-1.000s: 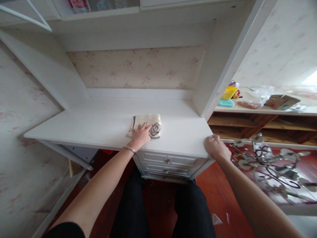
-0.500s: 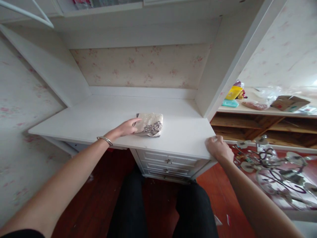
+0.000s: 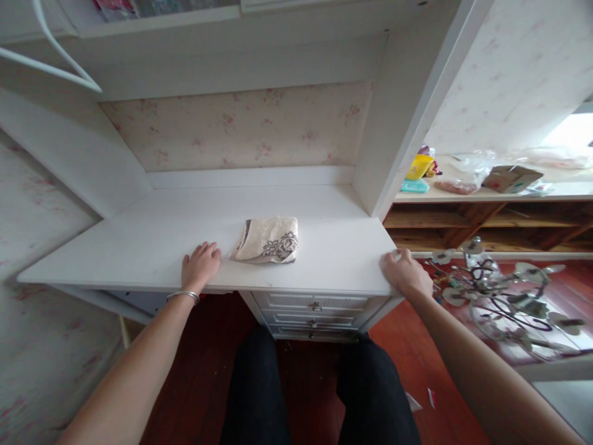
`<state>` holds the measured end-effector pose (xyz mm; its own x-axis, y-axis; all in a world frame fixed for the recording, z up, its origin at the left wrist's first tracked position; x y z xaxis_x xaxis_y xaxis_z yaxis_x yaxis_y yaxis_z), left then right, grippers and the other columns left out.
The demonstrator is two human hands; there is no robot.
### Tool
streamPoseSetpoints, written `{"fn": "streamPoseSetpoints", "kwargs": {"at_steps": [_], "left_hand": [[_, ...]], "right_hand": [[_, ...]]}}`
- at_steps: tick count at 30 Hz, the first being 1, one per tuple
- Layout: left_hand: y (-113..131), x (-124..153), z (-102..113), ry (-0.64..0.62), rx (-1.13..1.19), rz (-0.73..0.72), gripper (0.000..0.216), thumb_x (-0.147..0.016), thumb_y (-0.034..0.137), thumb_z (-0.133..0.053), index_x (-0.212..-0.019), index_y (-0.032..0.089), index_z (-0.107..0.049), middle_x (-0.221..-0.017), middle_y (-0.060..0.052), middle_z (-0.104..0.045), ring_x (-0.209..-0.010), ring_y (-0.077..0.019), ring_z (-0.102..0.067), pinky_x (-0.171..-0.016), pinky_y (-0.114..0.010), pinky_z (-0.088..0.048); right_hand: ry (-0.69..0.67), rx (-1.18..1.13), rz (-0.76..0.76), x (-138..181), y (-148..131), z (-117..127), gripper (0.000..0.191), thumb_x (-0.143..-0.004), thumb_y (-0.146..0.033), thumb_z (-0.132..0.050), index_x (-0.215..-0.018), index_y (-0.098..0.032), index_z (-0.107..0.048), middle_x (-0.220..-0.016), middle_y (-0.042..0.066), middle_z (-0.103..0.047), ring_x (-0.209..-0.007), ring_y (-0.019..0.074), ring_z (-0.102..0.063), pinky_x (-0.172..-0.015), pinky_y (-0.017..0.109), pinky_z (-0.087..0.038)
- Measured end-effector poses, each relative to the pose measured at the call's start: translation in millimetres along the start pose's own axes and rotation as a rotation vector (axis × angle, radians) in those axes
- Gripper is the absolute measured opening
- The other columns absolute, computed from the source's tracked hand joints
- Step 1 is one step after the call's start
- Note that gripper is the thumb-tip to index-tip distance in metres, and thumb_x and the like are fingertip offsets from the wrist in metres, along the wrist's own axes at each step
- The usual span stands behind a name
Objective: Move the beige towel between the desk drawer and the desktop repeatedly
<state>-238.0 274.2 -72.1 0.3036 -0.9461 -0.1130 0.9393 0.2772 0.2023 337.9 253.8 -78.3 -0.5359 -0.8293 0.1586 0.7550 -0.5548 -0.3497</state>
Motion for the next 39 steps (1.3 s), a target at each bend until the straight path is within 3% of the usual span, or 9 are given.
{"fn": "streamPoseSetpoints", "kwargs": {"at_steps": [15, 39], "left_hand": [[-4.2, -1.1, -1.6, 0.053, -0.027, 0.01, 0.053, -0.099, 0.038, -0.027, -0.141, 0.025, -0.057, -0.157, -0.007, -0.043, -0.146, -0.026, -0.037, -0.119, -0.054, -0.026], [-5.6, 1.0, 1.9, 0.144, 0.007, -0.003, 0.046, -0.097, 0.035, -0.035, -0.132, 0.024, -0.065, -0.15, -0.008, -0.053, -0.139, -0.0247, -0.046, -0.117, -0.049, -0.031]], "right_hand": [[0.005, -0.007, -0.002, -3.0, 5.0, -5.7, 0.065, -0.097, -0.057, -0.027, -0.147, -0.02, -0.044, -0.129, 0.024, -0.06, -0.124, 0.0424, -0.057, -0.099, 0.055, -0.045], [0.017, -0.014, 0.004, -3.4, 6.8, -6.6, 0.066, -0.096, -0.059, -0.029, -0.147, -0.02, -0.046, -0.131, 0.024, -0.061, -0.121, 0.041, -0.058, -0.098, 0.054, -0.046]]}}
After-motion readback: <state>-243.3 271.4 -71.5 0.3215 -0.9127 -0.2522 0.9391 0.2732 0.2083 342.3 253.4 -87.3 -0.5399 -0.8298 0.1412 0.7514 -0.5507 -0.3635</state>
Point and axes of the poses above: each hand's wrist, its own x-axis away from the middle knuckle, its own z-axis out of the back of the hand, y = z × x, the point moved 7 cm from there along -x, towards the middle knuckle
